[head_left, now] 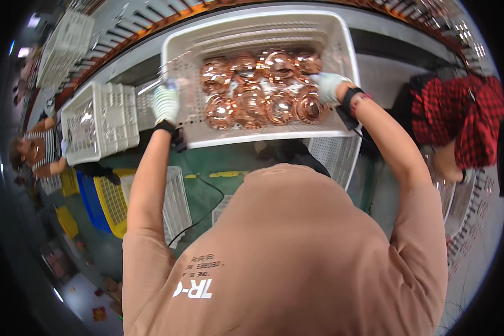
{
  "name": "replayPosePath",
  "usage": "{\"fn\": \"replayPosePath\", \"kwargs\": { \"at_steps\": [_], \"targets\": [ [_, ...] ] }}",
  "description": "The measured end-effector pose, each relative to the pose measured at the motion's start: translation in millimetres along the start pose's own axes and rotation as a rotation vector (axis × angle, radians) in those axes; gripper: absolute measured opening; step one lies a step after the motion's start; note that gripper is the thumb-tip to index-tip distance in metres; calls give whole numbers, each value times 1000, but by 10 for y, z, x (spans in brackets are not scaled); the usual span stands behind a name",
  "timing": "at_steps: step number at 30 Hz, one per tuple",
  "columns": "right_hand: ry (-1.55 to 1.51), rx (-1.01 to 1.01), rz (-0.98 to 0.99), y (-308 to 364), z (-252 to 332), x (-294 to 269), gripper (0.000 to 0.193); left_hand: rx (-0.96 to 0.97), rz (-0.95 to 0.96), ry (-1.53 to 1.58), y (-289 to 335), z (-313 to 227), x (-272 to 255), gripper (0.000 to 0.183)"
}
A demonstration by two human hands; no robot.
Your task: The person picks up copper-colored objects from a basket and places them onto rotating spindles on a conveyor belt, occasionally moving the baskets around.
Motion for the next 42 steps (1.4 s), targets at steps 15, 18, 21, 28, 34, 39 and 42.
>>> {"fn": "replayPosePath", "kwargs": {
  "at_steps": [15, 18, 21, 28, 34, 39, 42],
  "targets": [
    [-316, -82, -757, 1721, 577, -203, 47, -15, -193, 1496, 576, 1243, -709, 54],
    [-454, -83, -959, 2026, 583, -133, 47, -125, -19, 1594, 828, 1669, -633, 56],
    [-561, 52, -1007, 2184, 249, 134, 48, -127, -39, 1526, 632, 2231, -1056, 56],
    [-979, 54, -826, 1505, -82, 761, 36, -454, 209, 1008, -163, 3290, -1981, 57],
    [-834, 287, -843, 1294, 180, 689, 37, 344, 273, 556, -732, 941, -1275, 42],
    [-1124, -94, -694, 1098, 486, 438, 46, 769, 221, 50, -510, -1436, -1104, 55],
    [-1281, -311, -770, 1028, 315, 671, 57, 858, 221, -148, -503, -2403, -674, 64]
  ]
}}
Point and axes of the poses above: each hand's wrist, its own y-axis away from the middle knuckle, its own x-axis out of the palm, z = x × y, the point moved 5 cm from there along -y, towards the middle knuckle, and after that the axes turned 15 degrees about z, right-handed, at the moved point
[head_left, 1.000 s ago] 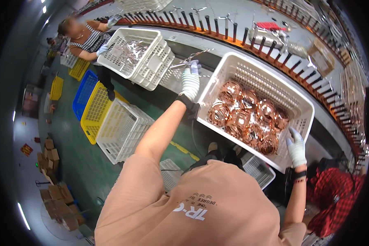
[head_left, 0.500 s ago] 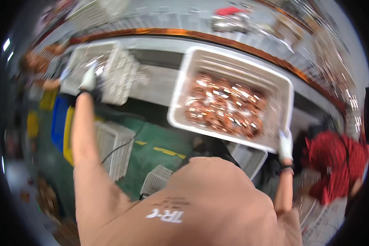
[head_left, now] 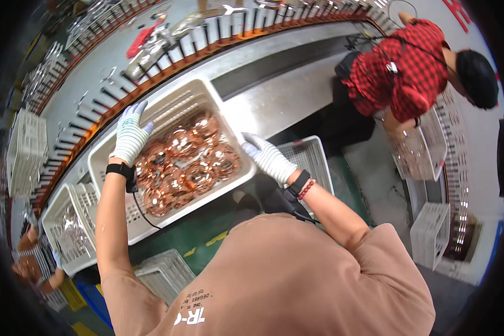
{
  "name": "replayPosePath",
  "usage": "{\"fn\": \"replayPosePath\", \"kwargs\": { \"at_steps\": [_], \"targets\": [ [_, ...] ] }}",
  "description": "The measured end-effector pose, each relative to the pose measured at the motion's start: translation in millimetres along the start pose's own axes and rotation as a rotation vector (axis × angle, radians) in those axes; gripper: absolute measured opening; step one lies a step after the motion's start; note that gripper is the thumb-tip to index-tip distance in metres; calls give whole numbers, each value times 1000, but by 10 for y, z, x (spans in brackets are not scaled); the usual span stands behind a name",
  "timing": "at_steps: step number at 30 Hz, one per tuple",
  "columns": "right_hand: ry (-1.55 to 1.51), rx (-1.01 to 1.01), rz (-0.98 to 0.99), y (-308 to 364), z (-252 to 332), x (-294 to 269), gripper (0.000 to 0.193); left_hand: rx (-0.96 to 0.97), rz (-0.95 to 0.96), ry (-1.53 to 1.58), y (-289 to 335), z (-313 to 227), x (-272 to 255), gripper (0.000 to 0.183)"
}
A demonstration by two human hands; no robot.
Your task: The person picks up copper-colored objects from a basket and places them onto rotating spindles on a conveyor belt, occasionally moving the baskets around.
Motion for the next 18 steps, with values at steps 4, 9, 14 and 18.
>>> {"fn": "replayPosePath", "kwargs": {
  "at_steps": [4, 9, 14, 18],
  "targets": [
    [364, 281, 17, 378, -108, 320, 48, -30, 55, -264, -389, 340, -188, 76],
    [757, 1071, 570, 1943, -1905, 367, 77, -234, 215, -97, -644, 328, 358, 67],
    [634, 824, 565, 2515, -2027, 280, 55, -279, 318, -99, -606, 348, 266, 65],
    [388, 836, 767, 2837, -733, 145, 39, -274, 344, -50, -546, 316, 224, 66]
  ]
}}
Point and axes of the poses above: each hand's wrist, its own y-axis away from the middle knuckle, its own x-axis out of the palm, z = x × y, the point moved 5 cm from there along -y, towards the middle knuckle, and after that the axes turned 15 degrees about z, right-handed, at the moved point
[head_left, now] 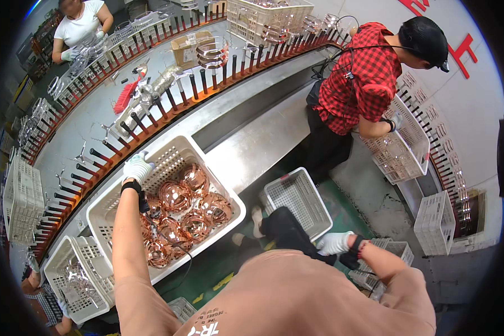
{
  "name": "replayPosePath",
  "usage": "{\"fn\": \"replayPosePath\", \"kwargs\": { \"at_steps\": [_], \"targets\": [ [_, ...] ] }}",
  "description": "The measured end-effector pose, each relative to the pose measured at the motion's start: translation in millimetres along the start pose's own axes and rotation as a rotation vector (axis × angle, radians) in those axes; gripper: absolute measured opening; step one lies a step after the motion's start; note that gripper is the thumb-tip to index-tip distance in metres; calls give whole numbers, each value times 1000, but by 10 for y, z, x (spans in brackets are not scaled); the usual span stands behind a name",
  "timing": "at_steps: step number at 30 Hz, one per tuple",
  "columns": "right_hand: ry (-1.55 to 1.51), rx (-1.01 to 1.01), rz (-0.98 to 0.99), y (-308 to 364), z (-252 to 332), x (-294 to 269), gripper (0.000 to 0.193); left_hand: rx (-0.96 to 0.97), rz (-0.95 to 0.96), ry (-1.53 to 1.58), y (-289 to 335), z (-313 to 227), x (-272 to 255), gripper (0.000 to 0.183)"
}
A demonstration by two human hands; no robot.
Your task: The person picks up copper-colored objects from a basket and places them onto rotating spindles on a conveyor belt, occasionally moving the baskets around.
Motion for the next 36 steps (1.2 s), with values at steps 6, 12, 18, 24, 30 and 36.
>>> {"fn": "replayPosePath", "kwargs": {
  "at_steps": [6, 12, 18, 24, 30, 36],
  "targets": [
    [232, 97, 94, 572, 522, -166, 45, 59, -97, -58, -4, 6, -64, 65],
    [318, -525, -585, 1741, 1845, -1627, 20, -17, -114, -62, 130, 221, 33, 63],
    [-136, -1056, -998, 2649, 2336, -3359, 38, -75, -231, -12, 436, 109, -28, 62],
    [-1157, -1489, -745, 1933, 1880, -4932, 65, -93, -466, -171, 756, 90, 182, 76],
    [-1330, -1316, -745, 1288, 1460, -5902, 76, -28, -372, -114, 764, -22, 230, 95],
    [-1106, -1115, -650, 895, 1832, -6640, 47, -92, -298, -103, 567, -176, 52, 84]
  ]
}}
Point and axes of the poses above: each hand's wrist, its own y-axis away from the middle knuckle, its own x-axis out of the palm, z = x × y, the point moved 5 cm from there along -y, towards the middle knuckle, and after that the axes turned 15 degrees about z, right-handed, at the moved point
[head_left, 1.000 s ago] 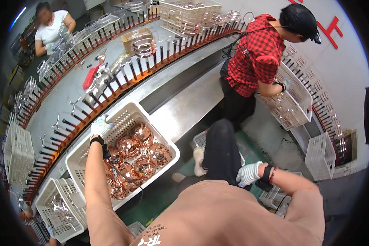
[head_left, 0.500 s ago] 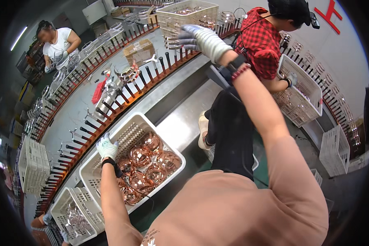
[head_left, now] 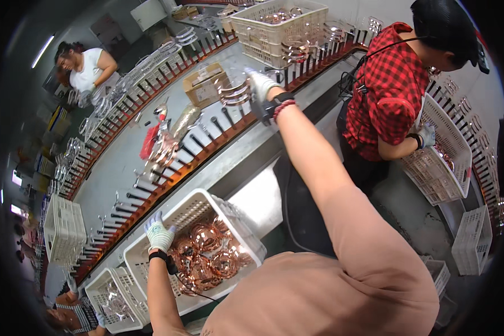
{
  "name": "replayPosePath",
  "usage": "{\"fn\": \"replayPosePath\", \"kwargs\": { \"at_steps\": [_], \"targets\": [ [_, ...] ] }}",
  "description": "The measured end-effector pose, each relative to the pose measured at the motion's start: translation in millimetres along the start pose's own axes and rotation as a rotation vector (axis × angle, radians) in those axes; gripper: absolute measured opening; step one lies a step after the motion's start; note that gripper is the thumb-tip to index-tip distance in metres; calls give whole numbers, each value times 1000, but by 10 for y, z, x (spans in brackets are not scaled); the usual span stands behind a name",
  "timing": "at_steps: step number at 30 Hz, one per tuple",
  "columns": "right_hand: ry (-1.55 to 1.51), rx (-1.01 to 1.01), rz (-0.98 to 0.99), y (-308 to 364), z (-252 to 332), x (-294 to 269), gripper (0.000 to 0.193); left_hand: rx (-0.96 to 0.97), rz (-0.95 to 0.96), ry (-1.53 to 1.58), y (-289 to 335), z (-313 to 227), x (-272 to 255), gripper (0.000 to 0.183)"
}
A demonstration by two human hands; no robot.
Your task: The person picks up copper-colored objects from a basket and places them onto rotating spindles on a conveyor belt, occasionally moving the baskets around.
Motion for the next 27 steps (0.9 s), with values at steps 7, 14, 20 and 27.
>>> {"fn": "replayPosePath", "kwargs": {
  "at_steps": [7, 14, 20, 27],
  "targets": [
    [1165, -12, 322, -660, -35, 776, 62, -182, 69, -3, 38, 47, -44, 82],
    [960, -883, -8, 367, 736, 1486, 23, -239, -17, 42, -106, 27, 10, 79],
    [685, -1002, -778, 514, 976, 41, 23, 9, 45, 945, -251, 885, 443, 67],
    [836, -91, -620, 130, 541, -234, 59, -138, -42, 2237, -514, 528, -716, 105]
  ]
}}
Point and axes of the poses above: each hand's wrist, its own y-axis away from the middle knuckle, its own x-axis out of the palm, z = x × y, the point moved 5 cm from there along -y, towards the middle knuckle, and after that the axes turned 15 degrees about z, right-handed, at the moved point
